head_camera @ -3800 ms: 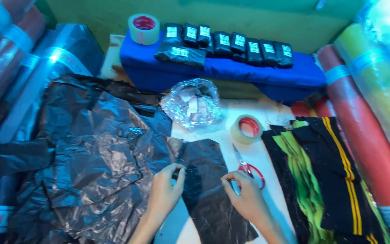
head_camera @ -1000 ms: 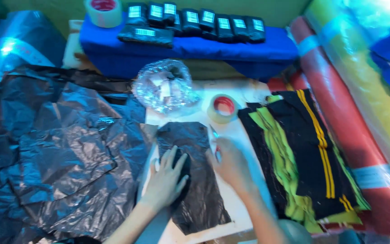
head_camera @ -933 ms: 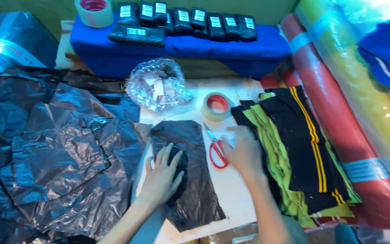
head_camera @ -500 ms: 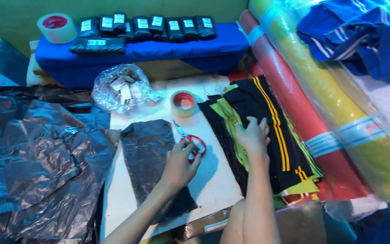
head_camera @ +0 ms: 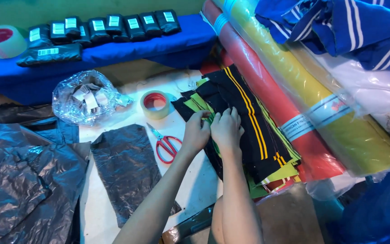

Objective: A person is wrapping small items in black plastic film and securing them with clear adhesive tape on a low work surface.

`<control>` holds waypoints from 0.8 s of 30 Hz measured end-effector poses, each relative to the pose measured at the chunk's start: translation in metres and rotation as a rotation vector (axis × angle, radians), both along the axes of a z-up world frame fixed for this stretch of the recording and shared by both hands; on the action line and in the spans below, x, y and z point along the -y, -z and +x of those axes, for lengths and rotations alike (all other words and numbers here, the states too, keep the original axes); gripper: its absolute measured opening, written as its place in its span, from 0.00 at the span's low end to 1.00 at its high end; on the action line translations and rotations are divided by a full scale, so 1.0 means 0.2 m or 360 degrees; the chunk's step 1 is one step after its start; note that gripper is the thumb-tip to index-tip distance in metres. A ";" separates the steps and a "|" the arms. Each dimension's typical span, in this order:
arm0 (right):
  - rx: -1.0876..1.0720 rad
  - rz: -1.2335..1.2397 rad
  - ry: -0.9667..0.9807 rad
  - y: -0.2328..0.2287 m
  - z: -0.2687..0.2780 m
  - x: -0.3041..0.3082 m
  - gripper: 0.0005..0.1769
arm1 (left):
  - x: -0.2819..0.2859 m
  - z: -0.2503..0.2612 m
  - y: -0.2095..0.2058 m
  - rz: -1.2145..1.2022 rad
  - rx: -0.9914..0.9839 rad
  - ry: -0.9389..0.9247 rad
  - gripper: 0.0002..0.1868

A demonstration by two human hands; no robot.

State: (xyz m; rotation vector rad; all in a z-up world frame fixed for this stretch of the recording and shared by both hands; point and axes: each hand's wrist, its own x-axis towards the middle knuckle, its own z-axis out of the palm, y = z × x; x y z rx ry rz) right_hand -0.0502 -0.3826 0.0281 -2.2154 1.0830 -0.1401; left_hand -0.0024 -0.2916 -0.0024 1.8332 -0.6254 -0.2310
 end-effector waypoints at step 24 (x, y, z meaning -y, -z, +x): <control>0.1397 0.2288 0.0004 0.04 0.08 -0.81 0.09 | -1.21 -0.05 -0.46 0.0102 -0.1459 -0.0603 0.60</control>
